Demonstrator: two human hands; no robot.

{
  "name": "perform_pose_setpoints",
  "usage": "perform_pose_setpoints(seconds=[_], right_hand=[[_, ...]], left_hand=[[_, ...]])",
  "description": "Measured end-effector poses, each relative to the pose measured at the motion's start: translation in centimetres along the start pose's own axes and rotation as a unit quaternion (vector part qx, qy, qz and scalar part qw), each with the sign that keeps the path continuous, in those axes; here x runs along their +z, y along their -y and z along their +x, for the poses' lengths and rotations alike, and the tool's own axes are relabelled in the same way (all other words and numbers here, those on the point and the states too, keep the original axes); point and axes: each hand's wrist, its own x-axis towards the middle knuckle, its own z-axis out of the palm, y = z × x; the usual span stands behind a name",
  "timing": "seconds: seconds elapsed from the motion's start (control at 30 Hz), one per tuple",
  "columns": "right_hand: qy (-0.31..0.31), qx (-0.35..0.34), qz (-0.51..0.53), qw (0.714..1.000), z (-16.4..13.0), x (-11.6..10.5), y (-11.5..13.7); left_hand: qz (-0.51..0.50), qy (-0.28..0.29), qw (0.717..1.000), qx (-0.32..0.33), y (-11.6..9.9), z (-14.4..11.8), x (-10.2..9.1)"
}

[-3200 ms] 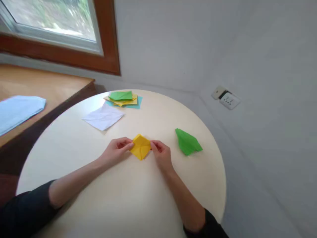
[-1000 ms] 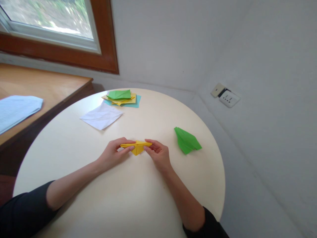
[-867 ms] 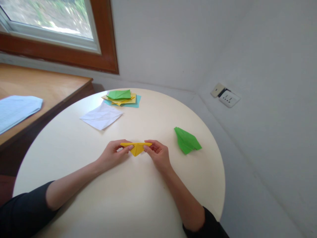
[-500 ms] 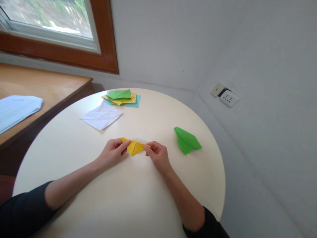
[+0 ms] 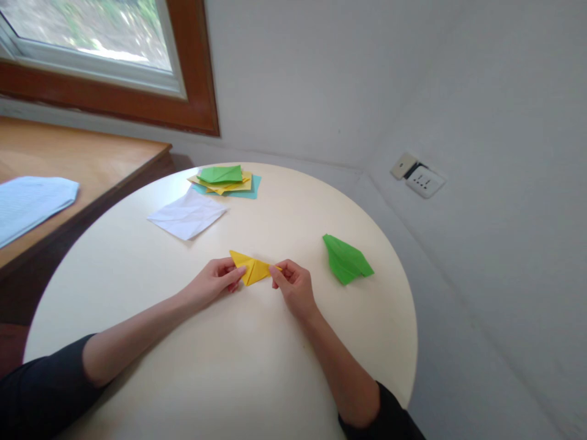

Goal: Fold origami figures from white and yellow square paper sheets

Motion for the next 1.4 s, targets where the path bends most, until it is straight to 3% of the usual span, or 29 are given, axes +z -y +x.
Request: perform_pose_setpoints(seconds=[0.23, 0.6, 0.73, 1.07, 1.4], right_hand=[[-0.009, -0.001, 0.011, 1.0, 0.02, -0.05, 0.07], [-0.005, -0.045, 0.007, 0.999, 0.0, 0.02, -0.18], [0.017, -0.053, -0.002, 0.998, -0.17, 0.06, -0.2], [0.063, -0.052, -0.017, 0.996, -0.38, 0.28, -0.5], [0.064, -0.064, -0.028, 0.996, -0.58, 0.49, -0.81]], left_hand=[[0.021, 0.033, 0.999, -0.006, -0.47, -0.18, 0.01], [0.013, -0.038, 0.999, 0.008, 0.11, 0.13, 0.09], [0.014, -0.035, 0.999, 0.016, 0.28, 0.14, 0.01], [-0.132, -0.001, 0.991, 0.021, -0.25, -0.02, 0.34], [-0.102, -0.009, 0.995, 0.012, 0.33, -0.11, 0.34]])
